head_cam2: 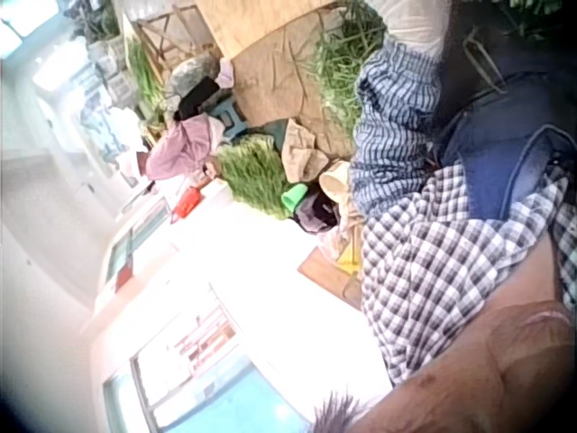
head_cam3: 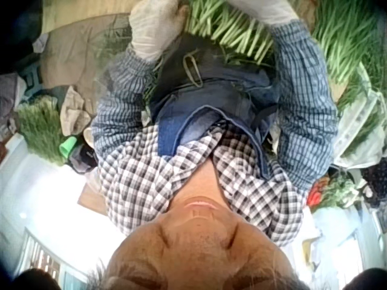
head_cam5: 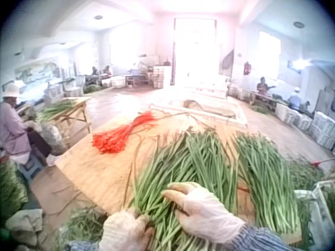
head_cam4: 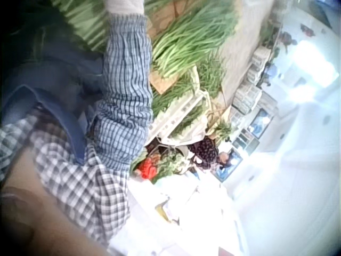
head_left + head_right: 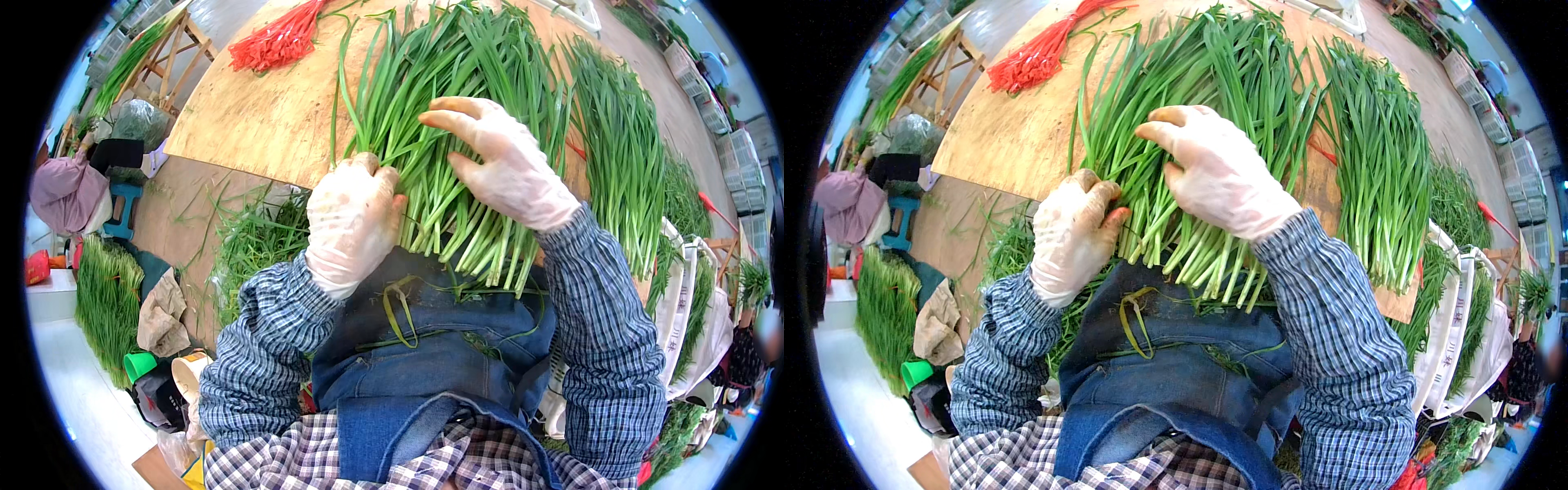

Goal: The person sorts a bunch of green onions by hand, removing loose leaves and debris, and then secures the bundle with a red tie before placing it onto a stack of similar bundles.

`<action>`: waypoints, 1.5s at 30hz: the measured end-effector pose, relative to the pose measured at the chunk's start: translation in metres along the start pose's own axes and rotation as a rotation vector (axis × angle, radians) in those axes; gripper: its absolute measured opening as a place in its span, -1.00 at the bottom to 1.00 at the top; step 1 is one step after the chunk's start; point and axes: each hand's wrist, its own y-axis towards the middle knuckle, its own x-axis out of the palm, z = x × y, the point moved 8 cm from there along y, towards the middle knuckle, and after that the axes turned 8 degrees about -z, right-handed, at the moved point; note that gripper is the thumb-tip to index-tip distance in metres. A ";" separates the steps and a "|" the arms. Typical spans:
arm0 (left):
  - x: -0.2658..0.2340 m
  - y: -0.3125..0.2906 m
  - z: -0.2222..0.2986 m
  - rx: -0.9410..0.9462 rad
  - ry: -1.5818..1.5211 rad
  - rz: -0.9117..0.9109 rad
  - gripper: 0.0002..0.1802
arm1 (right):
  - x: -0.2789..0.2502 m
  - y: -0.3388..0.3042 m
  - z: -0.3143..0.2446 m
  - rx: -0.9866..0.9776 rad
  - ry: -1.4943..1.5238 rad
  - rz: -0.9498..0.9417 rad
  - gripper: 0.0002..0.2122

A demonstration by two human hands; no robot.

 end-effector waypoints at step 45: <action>-0.050 0.033 -0.010 0.123 -0.189 0.159 -0.93 | 0.054 -0.050 -0.014 0.946 1.531 -0.001 -0.58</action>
